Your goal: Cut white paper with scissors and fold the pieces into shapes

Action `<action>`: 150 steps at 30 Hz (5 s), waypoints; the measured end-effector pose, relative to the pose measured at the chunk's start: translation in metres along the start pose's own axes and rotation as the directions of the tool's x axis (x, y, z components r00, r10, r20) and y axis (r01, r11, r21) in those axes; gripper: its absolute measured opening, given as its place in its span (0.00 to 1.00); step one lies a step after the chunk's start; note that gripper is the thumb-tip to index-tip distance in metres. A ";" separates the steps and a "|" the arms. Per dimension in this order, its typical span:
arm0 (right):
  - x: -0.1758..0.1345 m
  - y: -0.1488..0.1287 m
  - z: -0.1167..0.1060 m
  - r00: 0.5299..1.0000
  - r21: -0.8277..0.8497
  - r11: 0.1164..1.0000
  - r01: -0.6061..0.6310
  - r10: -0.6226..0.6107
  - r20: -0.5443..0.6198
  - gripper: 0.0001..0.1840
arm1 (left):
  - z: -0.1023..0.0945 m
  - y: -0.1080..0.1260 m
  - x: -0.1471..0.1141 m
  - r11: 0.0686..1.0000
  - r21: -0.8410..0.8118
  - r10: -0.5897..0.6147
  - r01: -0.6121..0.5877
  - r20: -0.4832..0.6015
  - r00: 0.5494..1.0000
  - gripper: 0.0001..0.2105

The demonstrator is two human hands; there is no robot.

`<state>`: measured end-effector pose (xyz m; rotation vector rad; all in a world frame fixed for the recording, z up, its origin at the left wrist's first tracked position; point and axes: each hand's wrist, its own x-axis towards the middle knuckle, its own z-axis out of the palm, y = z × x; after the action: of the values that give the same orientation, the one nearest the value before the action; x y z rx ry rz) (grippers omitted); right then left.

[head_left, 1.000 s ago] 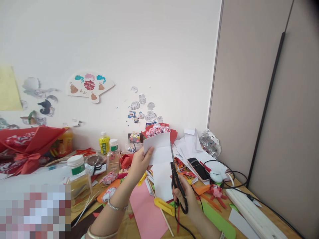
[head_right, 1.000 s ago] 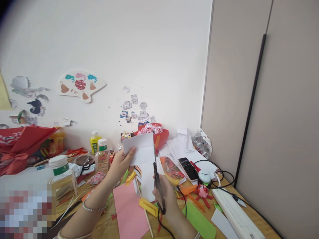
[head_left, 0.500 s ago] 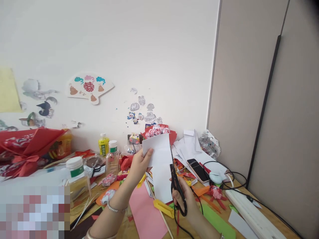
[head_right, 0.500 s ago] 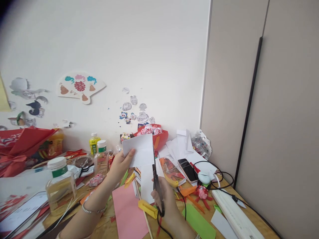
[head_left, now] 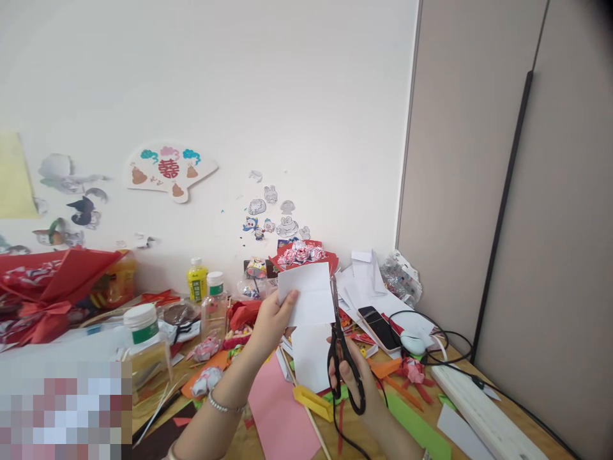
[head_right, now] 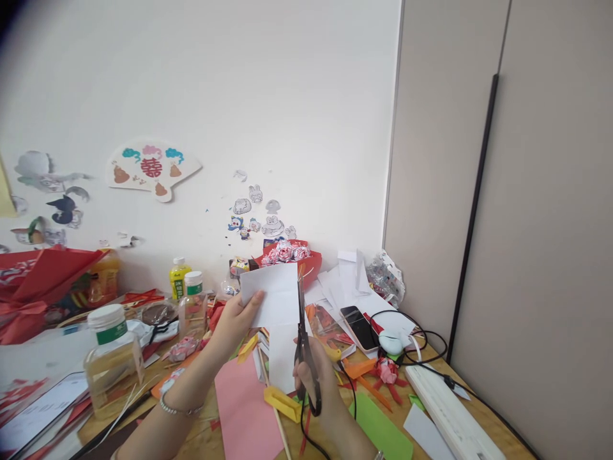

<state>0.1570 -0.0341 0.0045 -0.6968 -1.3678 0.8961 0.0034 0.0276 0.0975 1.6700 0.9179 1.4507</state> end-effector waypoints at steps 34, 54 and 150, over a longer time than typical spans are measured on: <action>0.011 0.015 -0.009 1.000 0.072 0.997 0.001 -0.002 0.005 0.33 | 0.006 -0.001 -0.003 0.991 0.131 -0.023 0.010 0.105 0.994 0.16; 0.011 0.010 -0.008 0.997 0.073 0.994 0.077 -0.075 -0.033 0.25 | 0.014 -0.016 -0.003 0.995 0.094 -0.030 0.017 0.143 0.989 0.18; 0.007 0.032 -0.008 0.991 -0.980 0.191 -0.064 0.128 -0.040 0.16 | -0.018 -0.043 -0.018 0.982 0.082 -0.177 0.173 0.038 0.984 0.21</action>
<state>0.1602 -0.0116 -0.0196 -1.7962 -1.9164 -0.0796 -0.0185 0.0335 0.0533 1.6272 1.0796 1.2690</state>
